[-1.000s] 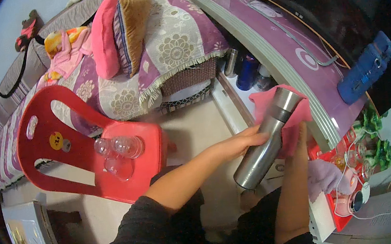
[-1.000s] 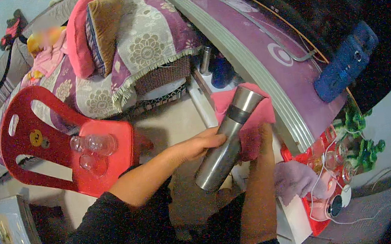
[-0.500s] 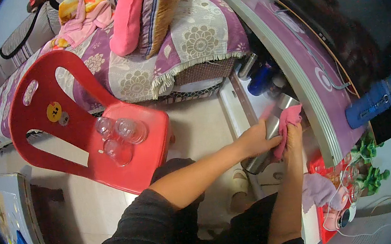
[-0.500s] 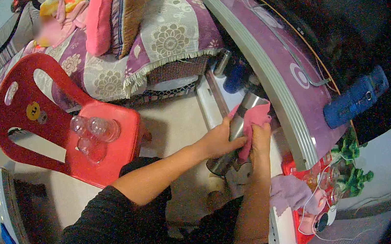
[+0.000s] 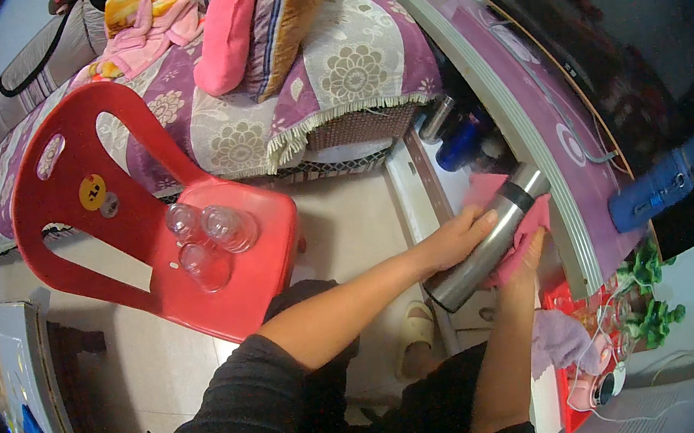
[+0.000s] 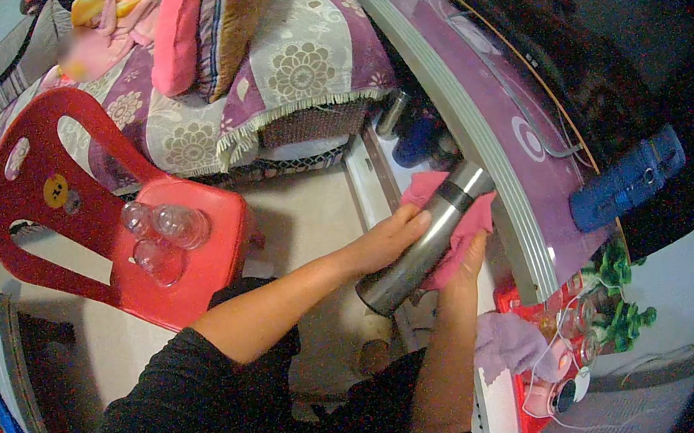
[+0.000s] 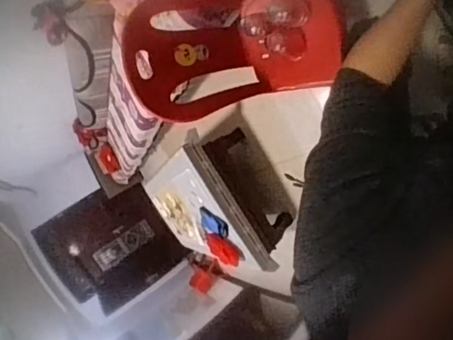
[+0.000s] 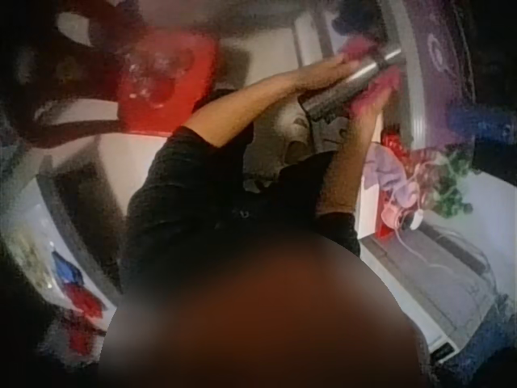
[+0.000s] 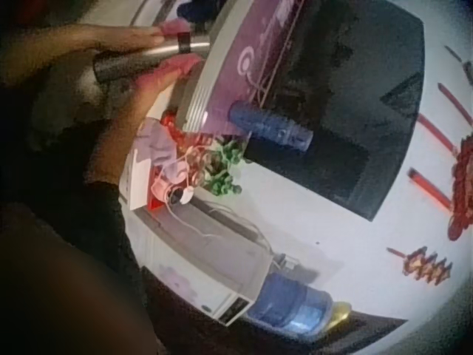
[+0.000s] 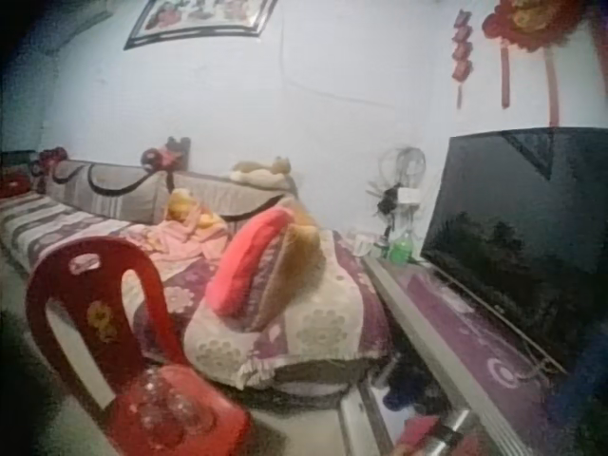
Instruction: The person wipes several items on a TV stand using a pink cloth. They clean a blue thermos, a silver thermos, a blue water bottle, and multiple clear glasses, then place each item back on the stand.
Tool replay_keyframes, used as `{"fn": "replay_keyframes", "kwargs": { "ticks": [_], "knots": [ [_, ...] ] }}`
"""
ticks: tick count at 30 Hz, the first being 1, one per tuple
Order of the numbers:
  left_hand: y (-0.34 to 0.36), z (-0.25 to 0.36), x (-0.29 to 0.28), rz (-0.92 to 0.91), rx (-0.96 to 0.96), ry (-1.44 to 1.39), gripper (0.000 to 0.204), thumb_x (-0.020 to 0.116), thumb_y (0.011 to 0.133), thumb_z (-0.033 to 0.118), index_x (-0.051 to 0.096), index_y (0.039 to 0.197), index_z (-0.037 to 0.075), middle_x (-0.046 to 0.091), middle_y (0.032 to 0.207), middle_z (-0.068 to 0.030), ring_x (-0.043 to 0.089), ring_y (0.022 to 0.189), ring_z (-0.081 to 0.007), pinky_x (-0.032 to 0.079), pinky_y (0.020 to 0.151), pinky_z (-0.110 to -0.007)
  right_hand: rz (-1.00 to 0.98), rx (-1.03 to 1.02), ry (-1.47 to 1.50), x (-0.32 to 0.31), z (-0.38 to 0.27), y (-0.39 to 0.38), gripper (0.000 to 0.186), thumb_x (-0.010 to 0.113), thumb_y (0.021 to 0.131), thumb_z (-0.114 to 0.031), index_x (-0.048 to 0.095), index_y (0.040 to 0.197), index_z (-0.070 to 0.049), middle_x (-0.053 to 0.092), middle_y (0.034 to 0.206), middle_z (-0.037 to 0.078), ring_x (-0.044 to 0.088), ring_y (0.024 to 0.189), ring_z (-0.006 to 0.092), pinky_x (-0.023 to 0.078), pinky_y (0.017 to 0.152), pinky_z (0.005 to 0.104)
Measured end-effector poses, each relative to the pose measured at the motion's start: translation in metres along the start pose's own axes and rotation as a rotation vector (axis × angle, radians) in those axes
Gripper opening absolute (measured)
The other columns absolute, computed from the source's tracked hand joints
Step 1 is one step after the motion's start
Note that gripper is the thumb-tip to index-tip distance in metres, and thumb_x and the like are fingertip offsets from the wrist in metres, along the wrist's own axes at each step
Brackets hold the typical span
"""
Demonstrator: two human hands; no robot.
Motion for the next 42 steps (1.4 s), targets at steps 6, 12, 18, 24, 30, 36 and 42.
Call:
{"fn": "replay_keyframes", "kwargs": {
  "ticks": [6, 12, 18, 24, 30, 36, 42],
  "knots": [
    [0.000, 0.010, -0.013, 0.158, 0.138, 0.195, 0.052, 0.037, 0.093, 0.040, 0.035, 0.125, -0.001, 0.053, 0.108, -0.0187, 0.051, 0.101, -0.0259, 0.040, 0.088, -0.034, -0.182, -0.160, -0.232, 0.016, -0.003, 0.011, 0.053, 0.057, 0.082, -0.043, 0.047, 0.119, -0.006, 0.055, 0.112, 0.006, 0.054, 0.102, 0.0221, 0.043, 0.088, 0.0358],
    [-0.001, 0.017, -0.034, 0.366, 0.212, 0.252, 0.049, 0.042, 0.092, 0.035, 0.035, 0.125, -0.001, 0.053, 0.110, -0.0236, 0.053, 0.103, -0.0337, 0.039, 0.089, -0.037, -0.232, -0.194, -0.425, 0.037, 0.011, 0.007, 0.033, 0.055, 0.087, -0.025, 0.048, 0.112, -0.004, 0.053, 0.102, 0.005, 0.054, 0.092, 0.0167, 0.046, 0.078, 0.0302],
    [-0.005, 0.033, -0.054, 0.529, 0.284, 0.078, 0.044, 0.040, 0.094, 0.035, 0.040, 0.119, -0.001, 0.053, 0.109, -0.0152, 0.050, 0.102, -0.0212, 0.038, 0.089, -0.033, -0.228, -0.207, -0.624, 0.058, 0.019, -0.010, 0.035, 0.058, 0.084, -0.023, 0.051, 0.110, -0.001, 0.055, 0.104, 0.007, 0.054, 0.093, 0.0152, 0.045, 0.077, 0.0293],
    [0.002, 0.019, -0.081, 0.641, 0.256, -0.223, 0.046, 0.038, 0.094, 0.040, 0.043, 0.117, 0.001, 0.051, 0.102, -0.0101, 0.047, 0.093, -0.0165, 0.039, 0.084, -0.030, -0.322, -0.002, -0.765, 0.043, 0.046, -0.008, 0.033, 0.063, 0.080, -0.020, 0.056, 0.104, 0.001, 0.060, 0.095, 0.006, 0.057, 0.085, 0.0136, 0.047, 0.071, 0.0284],
    [-0.002, 0.016, -0.099, 0.758, 0.261, -0.359, 0.047, 0.038, 0.093, 0.047, 0.046, 0.111, 0.005, 0.047, 0.098, -0.0054, 0.043, 0.090, -0.0140, 0.037, 0.083, -0.030, -0.318, 0.143, -0.519, 0.053, 0.051, -0.026, 0.032, 0.063, 0.081, -0.015, 0.052, 0.109, -0.002, 0.057, 0.100, 0.003, 0.055, 0.089, 0.0114, 0.047, 0.073, 0.0266],
    [0.004, 0.050, -0.080, 0.474, 0.328, -0.611, 0.052, 0.031, 0.092, 0.053, 0.048, 0.112, 0.008, 0.052, 0.097, -0.0046, 0.048, 0.088, -0.0136, 0.040, 0.081, -0.030, -0.340, 0.184, -0.244, 0.051, 0.047, -0.029, 0.037, 0.058, 0.087, -0.025, 0.048, 0.116, -0.005, 0.055, 0.106, 0.002, 0.055, 0.095, 0.0138, 0.047, 0.081, 0.0299],
    [0.006, 0.093, -0.076, 0.181, 0.415, -0.786, 0.084, 0.030, 0.079, 0.072, 0.047, 0.119, 0.000, 0.057, 0.110, -0.0148, 0.056, 0.101, -0.0259, 0.044, 0.090, -0.038, -0.423, 0.411, 0.013, 0.048, 0.053, -0.045, 0.044, 0.047, 0.092, -0.028, 0.040, 0.129, -0.006, 0.048, 0.125, 0.006, 0.050, 0.111, 0.0178, 0.042, 0.094, 0.0335]
  ]
}}
Point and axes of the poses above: each hand's wrist, its own y-axis towards the middle knuckle, its own x-axis out of the palm, z = x × y, the point moved 10 cm from there along y, towards the middle knuckle
